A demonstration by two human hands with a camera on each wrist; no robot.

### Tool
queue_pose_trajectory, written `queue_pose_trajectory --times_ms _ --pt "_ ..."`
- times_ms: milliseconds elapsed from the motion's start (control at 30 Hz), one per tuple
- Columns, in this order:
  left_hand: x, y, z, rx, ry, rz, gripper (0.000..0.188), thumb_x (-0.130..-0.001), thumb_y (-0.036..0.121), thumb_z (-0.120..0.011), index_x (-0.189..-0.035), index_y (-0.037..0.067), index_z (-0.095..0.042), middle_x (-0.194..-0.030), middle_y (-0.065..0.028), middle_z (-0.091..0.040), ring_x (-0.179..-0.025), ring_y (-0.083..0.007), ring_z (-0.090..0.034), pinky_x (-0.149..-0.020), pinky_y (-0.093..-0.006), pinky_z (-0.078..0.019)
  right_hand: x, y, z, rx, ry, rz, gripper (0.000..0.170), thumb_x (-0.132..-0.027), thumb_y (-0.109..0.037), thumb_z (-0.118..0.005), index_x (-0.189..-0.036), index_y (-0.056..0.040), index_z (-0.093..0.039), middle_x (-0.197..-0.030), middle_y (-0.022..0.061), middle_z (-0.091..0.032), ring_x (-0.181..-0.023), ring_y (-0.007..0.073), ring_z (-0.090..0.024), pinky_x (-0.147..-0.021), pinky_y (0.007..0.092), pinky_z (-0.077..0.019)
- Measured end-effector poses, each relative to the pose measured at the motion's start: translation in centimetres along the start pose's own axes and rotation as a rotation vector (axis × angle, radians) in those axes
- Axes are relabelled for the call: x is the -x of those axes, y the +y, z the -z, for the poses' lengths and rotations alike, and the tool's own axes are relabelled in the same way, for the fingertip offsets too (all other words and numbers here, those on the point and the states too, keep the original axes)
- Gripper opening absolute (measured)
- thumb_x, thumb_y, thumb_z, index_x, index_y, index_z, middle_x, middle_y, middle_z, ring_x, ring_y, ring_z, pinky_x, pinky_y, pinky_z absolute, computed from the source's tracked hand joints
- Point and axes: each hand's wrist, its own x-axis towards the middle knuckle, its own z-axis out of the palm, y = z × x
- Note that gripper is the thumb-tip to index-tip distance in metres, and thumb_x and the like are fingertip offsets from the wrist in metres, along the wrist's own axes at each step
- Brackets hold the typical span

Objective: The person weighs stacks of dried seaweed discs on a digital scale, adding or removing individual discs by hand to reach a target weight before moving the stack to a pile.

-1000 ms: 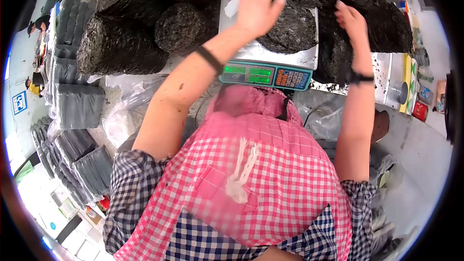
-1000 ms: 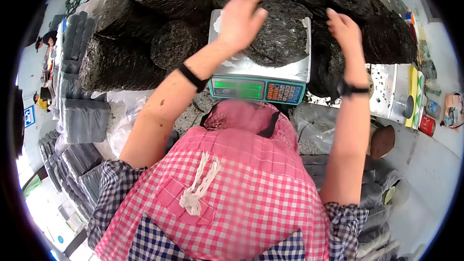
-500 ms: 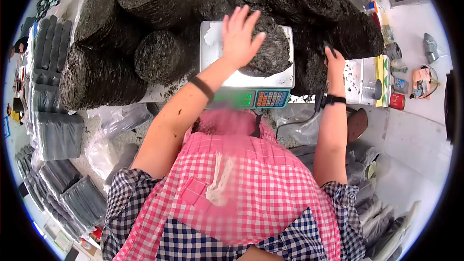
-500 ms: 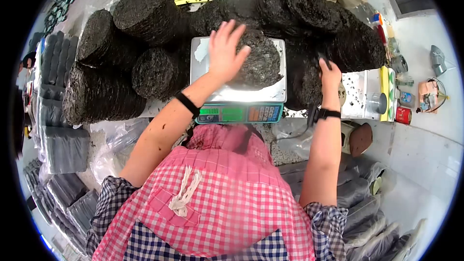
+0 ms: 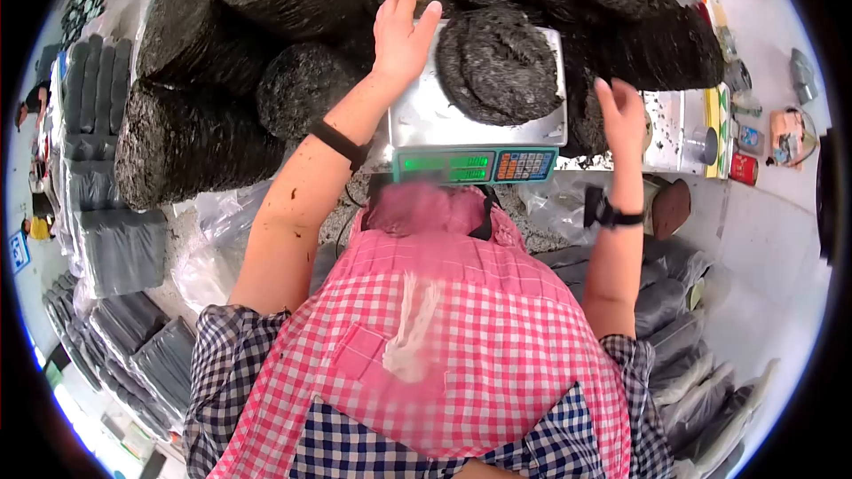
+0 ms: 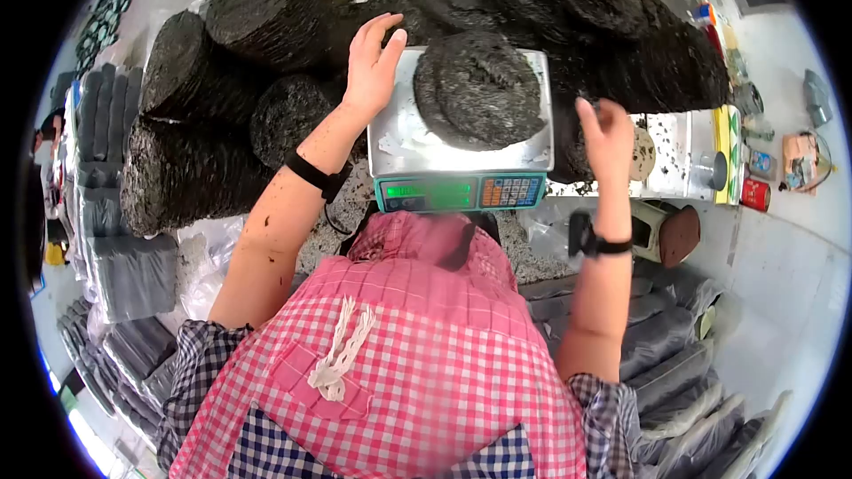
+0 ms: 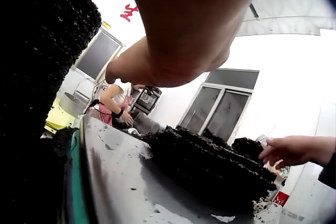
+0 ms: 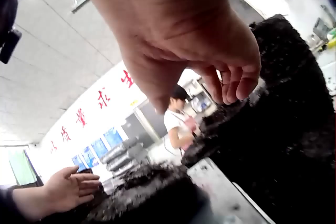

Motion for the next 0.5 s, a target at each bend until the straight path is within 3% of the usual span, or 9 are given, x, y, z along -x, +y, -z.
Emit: queue_pose_trajectory --times_ms 33,133,233,267,300,367,500 --pt "0.4 -0.5 0.8 0.068 -0.025 0.023 0.043 -0.103 0.033 -0.06 -0.132 0.002 -0.064 -0.135 -0.0227 -0.062 -0.13 -0.0382 -0.055 -0.113 -0.0449 -0.0412 1.1 2.2 -0.3 -0.187 -0.077 -0.247 0.071 -0.088 -0.057 -0.079 -0.119 0.0057 -0.071 -0.092 0.0121 -0.071 -0.082 0.0267 -0.065 -0.078 0.0395 -0.0516" --pt "1.0 -0.4 -0.9 0.1 -0.077 0.189 0.054 -0.097 0.041 -0.067 -0.133 0.0 -0.065 -0.134 -0.0242 -0.062 -0.128 -0.0387 -0.057 -0.112 -0.0434 -0.0428 0.5 0.2 -0.7 -0.32 -0.234 -0.523 0.079 -0.089 -0.067 -0.071 -0.121 0.0055 -0.071 -0.1 0.0076 -0.072 -0.085 0.0193 -0.065 -0.075 0.0307 -0.05" --pt "2.2 0.1 -4.0 0.052 -0.082 0.189 0.067 -0.093 0.048 -0.071 -0.139 0.0 -0.06 -0.138 -0.0268 -0.059 -0.129 -0.041 -0.056 -0.112 -0.0452 -0.0424 -1.3 -5.8 -4.5 -0.365 -0.296 -0.44 0.084 -0.085 -0.07 -0.073 -0.118 0.0074 -0.071 -0.105 0.0139 -0.074 -0.091 0.0234 -0.069 -0.079 0.0316 -0.0528" --pt "2.9 0.4 -4.7 0.045 -0.11 0.188 0.071 -0.092 0.049 -0.072 -0.142 0.0 -0.057 -0.139 -0.0276 -0.057 -0.13 -0.0431 -0.054 -0.112 -0.0475 -0.0423 -2.3 -5.9 -6.7 -0.235 -0.348 -0.384 0.083 -0.082 -0.068 -0.077 -0.115 0.0087 -0.071 -0.106 0.0168 -0.074 -0.094 0.0256 -0.07 -0.082 0.0336 -0.054" --pt "3.8 0.1 -5.9 -0.122 -0.137 0.107 0.073 -0.088 0.046 -0.076 -0.142 0.0 -0.057 -0.14 -0.0269 -0.056 -0.131 -0.0434 -0.053 -0.111 -0.049 -0.0417 -2.7 -5.8 -8.4 -0.102 -0.4 -0.332 0.083 -0.079 -0.065 -0.082 -0.112 0.0101 -0.071 -0.107 0.0197 -0.073 -0.097 0.0278 -0.071 -0.084 0.0357 -0.0553" --pt "5.7 1.0 -6.5 -0.122 -0.027 -0.018 0.075 -0.084 0.042 -0.08 -0.142 0.002 -0.056 -0.139 -0.0256 -0.057 -0.131 -0.0435 -0.051 -0.111 -0.0494 -0.0414 -0.5 -8.8 -8.0 -0.117 -0.375 -0.115 0.084 -0.074 -0.055 -0.09 -0.115 0.0144 -0.065 -0.111 0.0257 -0.072 -0.105 0.0302 -0.071 -0.092 0.0385 -0.0555" --pt "6.9 2.4 -5.8 0.201 -0.118 -0.038 0.078 -0.083 0.028 -0.079 -0.149 0.003 -0.046 -0.146 -0.0216 -0.045 -0.139 -0.0398 -0.042 -0.118 -0.0491 -0.0352 3.1 -9.2 -5.7 -0.521 -0.301 -0.295 0.09 -0.077 -0.04 -0.093 -0.134 0.0113 -0.046 -0.115 0.0212 -0.071 -0.107 0.0275 -0.069 -0.094 0.0379 -0.0557"
